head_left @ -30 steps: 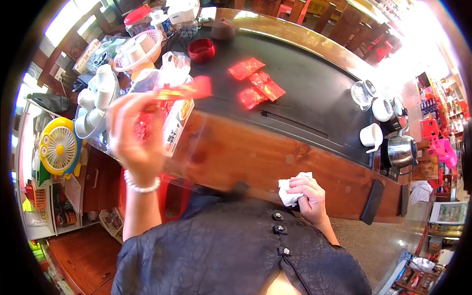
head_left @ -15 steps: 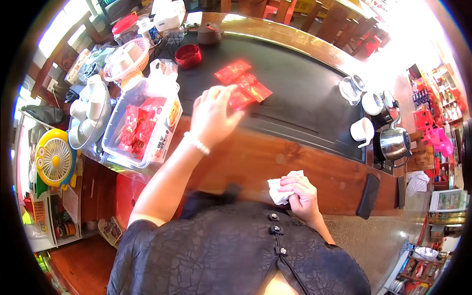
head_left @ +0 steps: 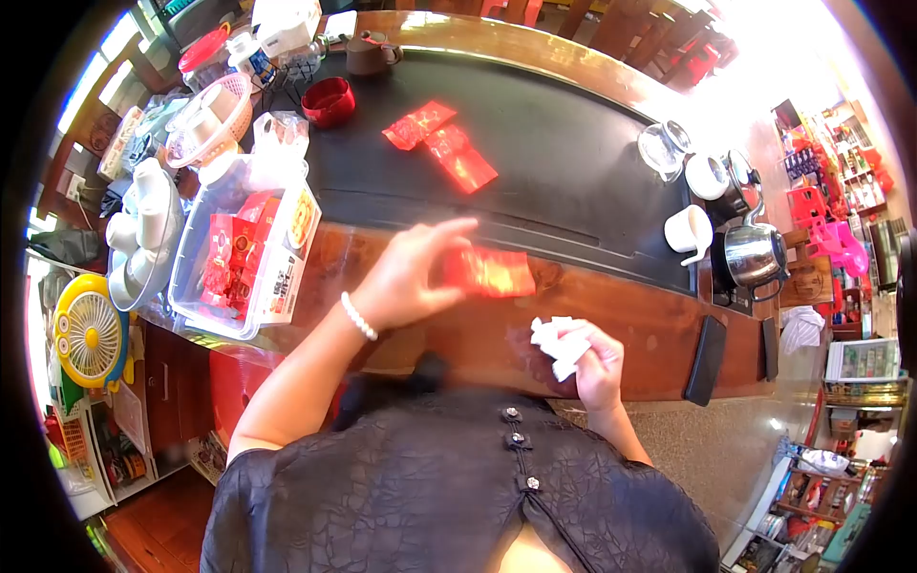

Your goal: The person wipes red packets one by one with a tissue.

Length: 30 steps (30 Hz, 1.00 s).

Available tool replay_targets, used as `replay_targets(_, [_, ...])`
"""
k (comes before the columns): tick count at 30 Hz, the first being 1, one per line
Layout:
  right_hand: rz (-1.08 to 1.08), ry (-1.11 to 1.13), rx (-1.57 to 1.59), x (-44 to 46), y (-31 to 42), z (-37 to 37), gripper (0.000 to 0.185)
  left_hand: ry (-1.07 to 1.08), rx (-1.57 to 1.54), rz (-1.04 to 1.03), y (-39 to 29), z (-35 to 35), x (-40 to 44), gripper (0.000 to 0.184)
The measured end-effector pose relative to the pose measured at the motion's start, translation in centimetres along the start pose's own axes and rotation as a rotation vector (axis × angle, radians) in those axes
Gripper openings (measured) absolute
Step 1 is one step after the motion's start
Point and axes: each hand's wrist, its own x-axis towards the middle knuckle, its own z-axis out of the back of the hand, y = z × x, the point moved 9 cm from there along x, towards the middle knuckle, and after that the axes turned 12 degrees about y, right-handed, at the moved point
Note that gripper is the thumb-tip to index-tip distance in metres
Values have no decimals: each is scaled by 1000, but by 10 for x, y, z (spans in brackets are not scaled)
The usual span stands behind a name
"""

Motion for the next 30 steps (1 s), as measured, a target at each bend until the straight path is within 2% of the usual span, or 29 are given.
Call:
replay_targets(1, [-68,-96,222,-1,-9,7,25,54,-37,-12,-7,-9,-6,88])
replay_targets(3, [-48,-311,385,2,-15,23,31,65,-21,-23,-8,-23,-17,94])
replay_targets(5, [37,-277,116,15,6,19,32,15,-21,-4,-6,-25,-23,98])
replay_targets(6, [64,-251,-139,26,24,6,33,-4,-10,1,-7,-25,-23,99])
replay_targets(8, [248,-41,-673,44,49,-40,39,-43,15,6,-10,-23,-22,100])
replay_targets(9, [305,146,-942,57,64,-74,43,-84,21,-34,-11,-22,-22,98])
replay_targets(11, [235,392,-1121,65,41,-117,48,-167,36,-114,-9,-23,-23,95])
replay_targets(15, [227,412,-1132,60,21,-125,51,-149,44,-73,2,-24,-24,97])
replay_targets(16, [215,421,-1132,59,24,-122,51,-107,26,4,8,-28,-23,96])
replay_targets(19, [210,403,-1150,52,27,-109,49,-35,-17,48,3,-28,-21,94])
replay_targets(23, [165,396,-1201,34,22,-92,47,-32,-47,12,-5,-24,-22,95])
replay_targets(25, [146,395,-1229,28,22,-86,47,-24,-52,33,-6,-24,-21,85])
replay_targets(27, [158,350,-1219,25,28,-81,38,4,-32,33,-5,-26,-20,73])
replay_targets(30, [188,288,-1125,15,27,-64,30,-4,120,-88,-15,-27,-22,51])
